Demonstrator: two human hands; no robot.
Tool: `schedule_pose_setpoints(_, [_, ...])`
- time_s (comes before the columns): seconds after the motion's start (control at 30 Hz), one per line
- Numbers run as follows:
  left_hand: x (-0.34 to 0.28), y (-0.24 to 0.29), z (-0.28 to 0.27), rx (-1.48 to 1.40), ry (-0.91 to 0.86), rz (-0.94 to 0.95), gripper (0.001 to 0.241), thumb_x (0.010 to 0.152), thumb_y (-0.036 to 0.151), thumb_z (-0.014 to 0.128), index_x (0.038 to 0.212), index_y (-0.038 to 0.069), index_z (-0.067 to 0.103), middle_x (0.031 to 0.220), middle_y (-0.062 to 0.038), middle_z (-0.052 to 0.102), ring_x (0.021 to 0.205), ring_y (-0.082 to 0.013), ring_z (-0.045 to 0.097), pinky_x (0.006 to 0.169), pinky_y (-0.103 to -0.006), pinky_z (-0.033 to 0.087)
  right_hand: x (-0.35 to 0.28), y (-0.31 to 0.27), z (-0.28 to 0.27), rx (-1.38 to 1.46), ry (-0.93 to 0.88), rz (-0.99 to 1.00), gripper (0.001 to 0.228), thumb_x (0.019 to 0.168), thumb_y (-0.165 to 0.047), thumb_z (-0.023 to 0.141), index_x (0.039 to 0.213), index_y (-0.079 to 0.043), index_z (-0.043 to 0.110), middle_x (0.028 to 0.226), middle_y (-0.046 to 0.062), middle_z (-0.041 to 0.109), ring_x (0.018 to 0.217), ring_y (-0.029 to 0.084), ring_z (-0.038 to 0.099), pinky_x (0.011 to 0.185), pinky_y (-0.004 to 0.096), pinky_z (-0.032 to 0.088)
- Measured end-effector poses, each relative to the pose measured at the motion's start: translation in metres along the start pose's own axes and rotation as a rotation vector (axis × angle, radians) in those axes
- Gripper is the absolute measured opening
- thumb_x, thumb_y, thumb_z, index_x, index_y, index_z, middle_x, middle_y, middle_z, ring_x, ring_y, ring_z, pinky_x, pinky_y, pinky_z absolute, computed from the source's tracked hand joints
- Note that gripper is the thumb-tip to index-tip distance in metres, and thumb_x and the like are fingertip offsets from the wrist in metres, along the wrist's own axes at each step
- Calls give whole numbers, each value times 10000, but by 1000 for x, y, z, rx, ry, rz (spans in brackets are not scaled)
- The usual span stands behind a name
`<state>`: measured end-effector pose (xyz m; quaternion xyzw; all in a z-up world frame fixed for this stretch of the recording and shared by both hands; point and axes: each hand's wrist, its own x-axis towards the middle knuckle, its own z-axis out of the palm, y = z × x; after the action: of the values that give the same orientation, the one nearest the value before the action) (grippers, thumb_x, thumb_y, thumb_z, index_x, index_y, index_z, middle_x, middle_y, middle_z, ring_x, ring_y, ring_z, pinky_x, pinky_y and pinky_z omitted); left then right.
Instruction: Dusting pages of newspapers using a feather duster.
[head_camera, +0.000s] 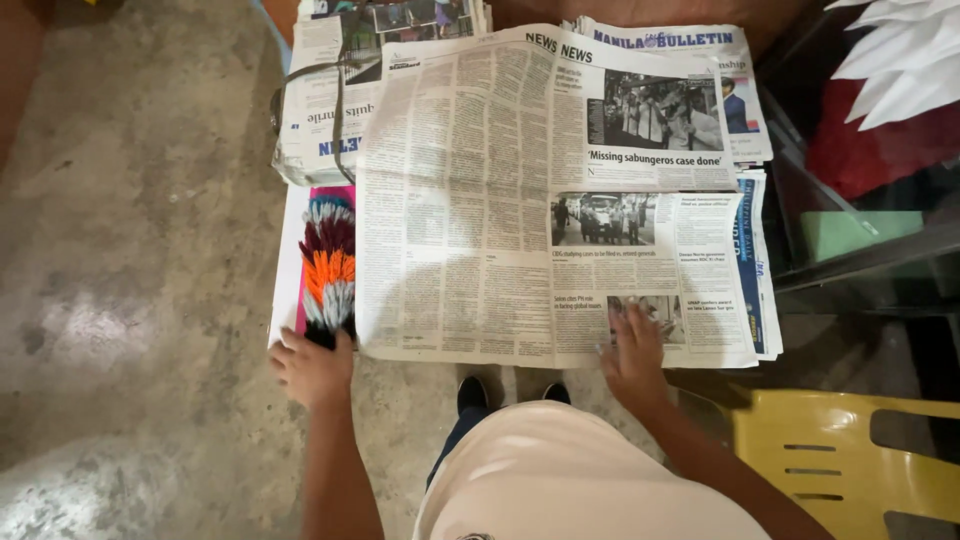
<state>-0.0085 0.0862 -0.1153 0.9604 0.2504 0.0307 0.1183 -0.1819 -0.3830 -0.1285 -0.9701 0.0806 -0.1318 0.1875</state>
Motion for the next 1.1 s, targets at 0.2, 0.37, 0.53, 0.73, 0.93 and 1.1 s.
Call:
schedule_pose_setpoints(0.2, [-17,-50,54,-46,-89,10,506,970,439,623,1299,86,471,1032,-174,685,914,-468,737,737,-610,575,-6,-45,0,326,-24,-221,565,901,-238,614,1453,-133,554,1557,182,440,1468,449,378,1191,566,297])
schedule_pose_setpoints(0.37, [-49,-24,-9,-200,102,-2,389,985,364,650,1256,99,561,994,-199,722,909,-457,731,734,-585,578,9,-75,-4,442,-136,-304,574,843,-150,700,1404,-139,580,1396,126,556,1384,394,492,1148,529,383])
schedule_pose_setpoints(0.53, [-105,58,-54,-764,411,250,336,960,81,744,1212,-110,630,1007,-370,663,993,-552,668,795,-536,573,19,-120,-16,565,-250,-295,602,865,-130,719,1445,-165,560,1368,65,616,1308,297,591,1110,449,457])
schedule_pose_setpoints(0.73, [-165,164,-27,-1080,-127,579,416,1018,136,553,1388,-40,487,1188,-228,641,973,-345,639,886,-412,521,21,-165,-37,866,-473,-252,595,932,-170,658,1490,-58,482,1303,206,671,1191,422,652,964,572,541])
schedule_pose_setpoints(0.93, [-105,184,-41,-1062,-264,902,361,935,164,639,1289,98,664,1245,-130,681,1277,-345,606,1150,-469,393,2,-86,-31,918,-36,208,431,998,52,433,1421,30,511,1222,203,600,1056,340,621,951,519,510])
schedule_pose_setpoints(1.1, [13,104,-4,-547,390,467,881,747,295,911,1450,-2,473,1282,-314,578,1174,-527,580,1044,-594,441,-32,-60,-83,313,-77,426,516,1029,-89,457,1538,-160,425,1345,257,631,1102,480,658,904,594,556])
